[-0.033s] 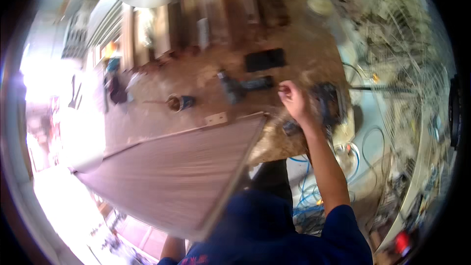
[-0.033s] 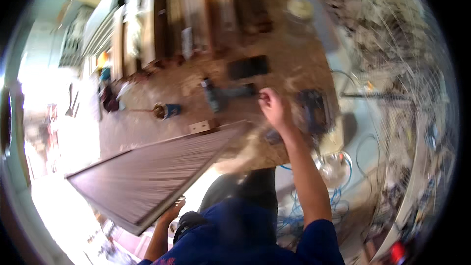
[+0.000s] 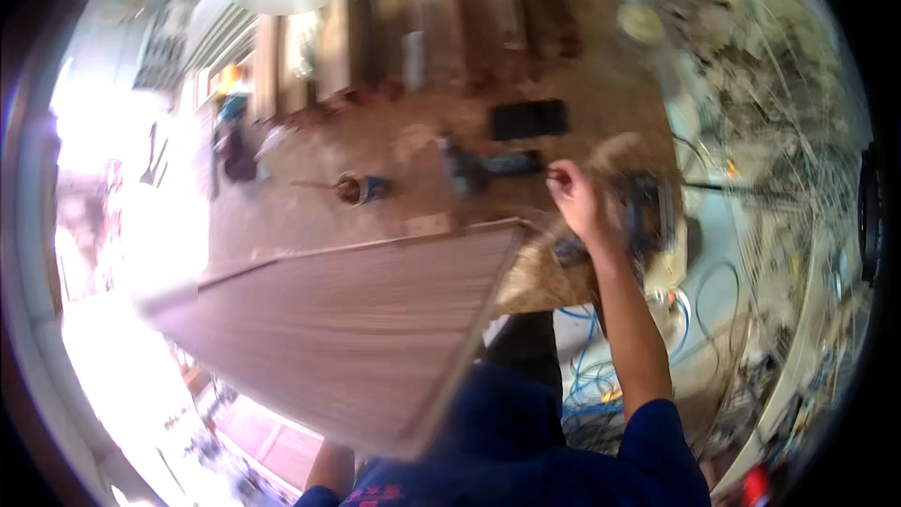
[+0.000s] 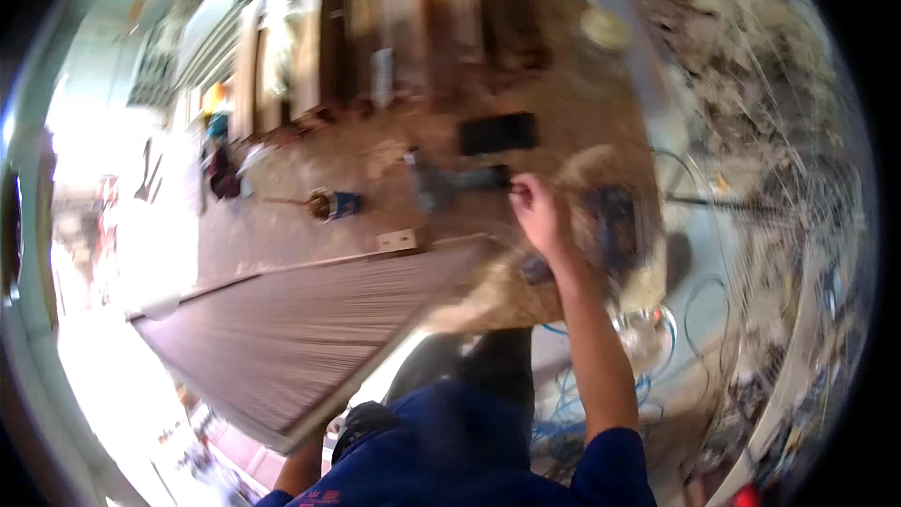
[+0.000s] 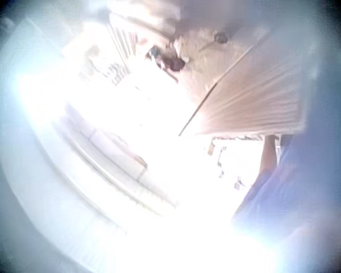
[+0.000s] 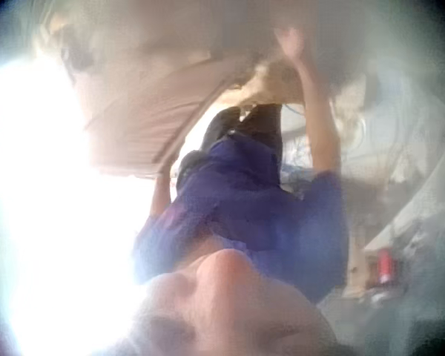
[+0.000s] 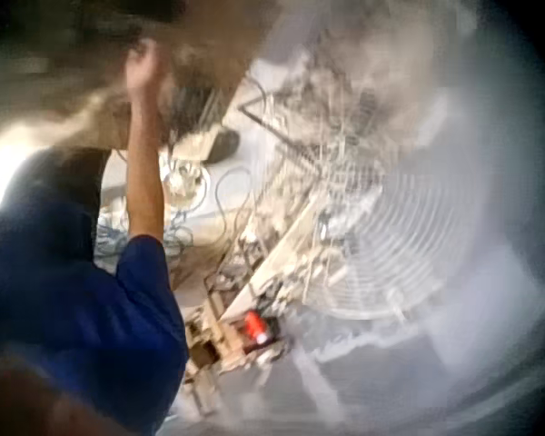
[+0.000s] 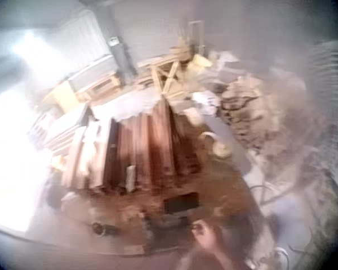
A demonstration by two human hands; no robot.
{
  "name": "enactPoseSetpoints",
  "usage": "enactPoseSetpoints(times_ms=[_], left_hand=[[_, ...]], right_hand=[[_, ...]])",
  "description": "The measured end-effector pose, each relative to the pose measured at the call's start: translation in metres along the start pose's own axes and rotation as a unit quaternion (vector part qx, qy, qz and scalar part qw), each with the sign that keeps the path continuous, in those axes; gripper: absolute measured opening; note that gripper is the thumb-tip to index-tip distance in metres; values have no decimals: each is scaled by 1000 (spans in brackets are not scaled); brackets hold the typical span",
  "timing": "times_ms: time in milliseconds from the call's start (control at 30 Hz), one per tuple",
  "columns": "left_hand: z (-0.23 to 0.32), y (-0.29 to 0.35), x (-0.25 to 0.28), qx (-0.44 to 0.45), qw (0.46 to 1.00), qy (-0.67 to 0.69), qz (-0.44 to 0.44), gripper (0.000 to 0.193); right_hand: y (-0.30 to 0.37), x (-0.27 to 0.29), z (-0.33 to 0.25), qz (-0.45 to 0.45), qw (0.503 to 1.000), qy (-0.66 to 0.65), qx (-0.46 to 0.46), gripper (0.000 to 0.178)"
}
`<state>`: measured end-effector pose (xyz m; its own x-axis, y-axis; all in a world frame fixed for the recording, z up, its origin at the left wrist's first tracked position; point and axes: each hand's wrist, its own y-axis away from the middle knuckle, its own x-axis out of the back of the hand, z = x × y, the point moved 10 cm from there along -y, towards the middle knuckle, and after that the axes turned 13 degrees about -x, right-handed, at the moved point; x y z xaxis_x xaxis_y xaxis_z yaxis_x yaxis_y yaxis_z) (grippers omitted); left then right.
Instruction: The person applies glue to the edges of wooden strips using a red stick and joins them to a larger wooden panel. They repeatedly pick up strips, apply adhesive, and press them into place on the workbench, occasionally using a hammer to secure the joints.
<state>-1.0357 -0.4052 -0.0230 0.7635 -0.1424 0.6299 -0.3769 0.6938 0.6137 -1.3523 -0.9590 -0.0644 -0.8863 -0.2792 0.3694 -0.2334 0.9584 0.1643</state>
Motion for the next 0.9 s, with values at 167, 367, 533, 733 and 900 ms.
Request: enactPoseSetpoints(times_ms=[167, 367, 533, 733, 900], left_hand=[[-7, 27, -21, 39, 999, 8, 34, 42], [-15, 61, -48, 39, 995, -48, 76, 46], [46, 66, -22, -3, 994, -96, 60, 48], [-18, 69, -40, 86, 991, 47, 90, 45], [-13, 11, 9, 22, 994, -34, 104, 37]], right_hand=[[-28, -71, -70, -141, 986, 6, 93, 21], [-43, -292, -132, -301, 933, 32, 196, 63], [-35, -412, -118, -455, 874, 36, 168, 76], [-11, -356, -123, -459, 874, -131, 92, 58], [-33, -95, -108, -216, 953, -204, 62, 71]])
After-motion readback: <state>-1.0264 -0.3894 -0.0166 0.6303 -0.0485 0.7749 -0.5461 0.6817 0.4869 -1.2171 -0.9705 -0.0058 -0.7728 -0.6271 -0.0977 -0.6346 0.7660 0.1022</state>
